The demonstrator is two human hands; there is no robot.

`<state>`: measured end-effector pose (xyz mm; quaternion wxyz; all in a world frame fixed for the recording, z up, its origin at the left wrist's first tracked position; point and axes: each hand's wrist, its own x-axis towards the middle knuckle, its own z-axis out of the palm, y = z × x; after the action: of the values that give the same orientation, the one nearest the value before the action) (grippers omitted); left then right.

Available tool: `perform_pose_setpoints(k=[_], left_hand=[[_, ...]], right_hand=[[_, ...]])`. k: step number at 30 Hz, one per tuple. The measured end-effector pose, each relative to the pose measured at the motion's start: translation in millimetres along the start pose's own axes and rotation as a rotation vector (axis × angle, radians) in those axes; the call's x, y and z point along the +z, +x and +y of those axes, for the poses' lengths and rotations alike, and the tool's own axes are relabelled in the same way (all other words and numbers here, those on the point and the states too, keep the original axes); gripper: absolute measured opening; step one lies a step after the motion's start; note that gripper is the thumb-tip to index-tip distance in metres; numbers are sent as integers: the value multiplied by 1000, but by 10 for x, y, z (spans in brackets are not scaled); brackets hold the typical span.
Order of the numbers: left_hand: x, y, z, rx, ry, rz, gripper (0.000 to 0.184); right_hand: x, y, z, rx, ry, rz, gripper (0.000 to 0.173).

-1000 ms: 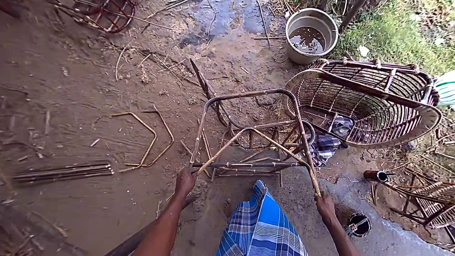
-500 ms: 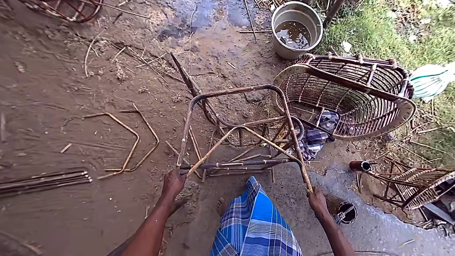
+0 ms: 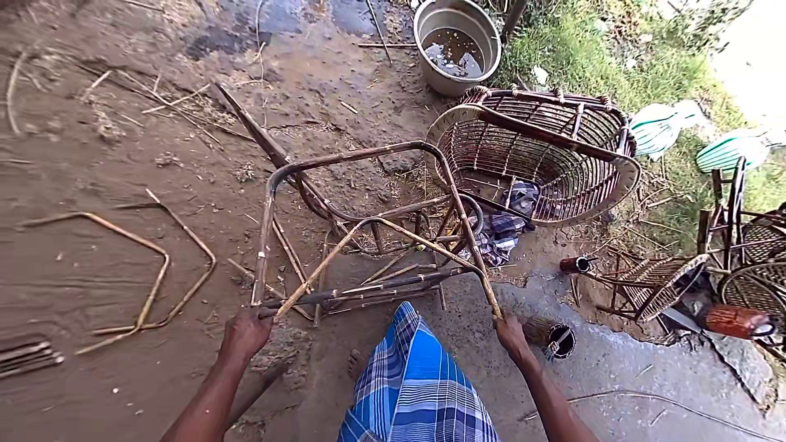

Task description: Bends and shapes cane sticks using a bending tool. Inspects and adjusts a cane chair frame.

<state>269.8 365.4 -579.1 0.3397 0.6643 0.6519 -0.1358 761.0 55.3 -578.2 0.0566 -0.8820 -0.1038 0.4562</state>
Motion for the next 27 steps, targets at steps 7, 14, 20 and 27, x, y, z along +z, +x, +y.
perform_pose_setpoints(k=[7,14,20,27], left_hand=[[-301,-1034,156,-57,-179,129,59],[-1689,-3404,238,287,-722,687,82],[-1791,-5664,-897,-111,-882,1235,28],[-717,-7151,-2031,-507,-1070,1424,15]], right_hand=[[-742,-536,-504,-255,-183,375,60],[-1505,-1469,-2586,-1339,-108,292,67],[-112,-3496,-3829,-1821,-503,-133,44],[2073,-5492,-3805,-1985,-817,-101,52]])
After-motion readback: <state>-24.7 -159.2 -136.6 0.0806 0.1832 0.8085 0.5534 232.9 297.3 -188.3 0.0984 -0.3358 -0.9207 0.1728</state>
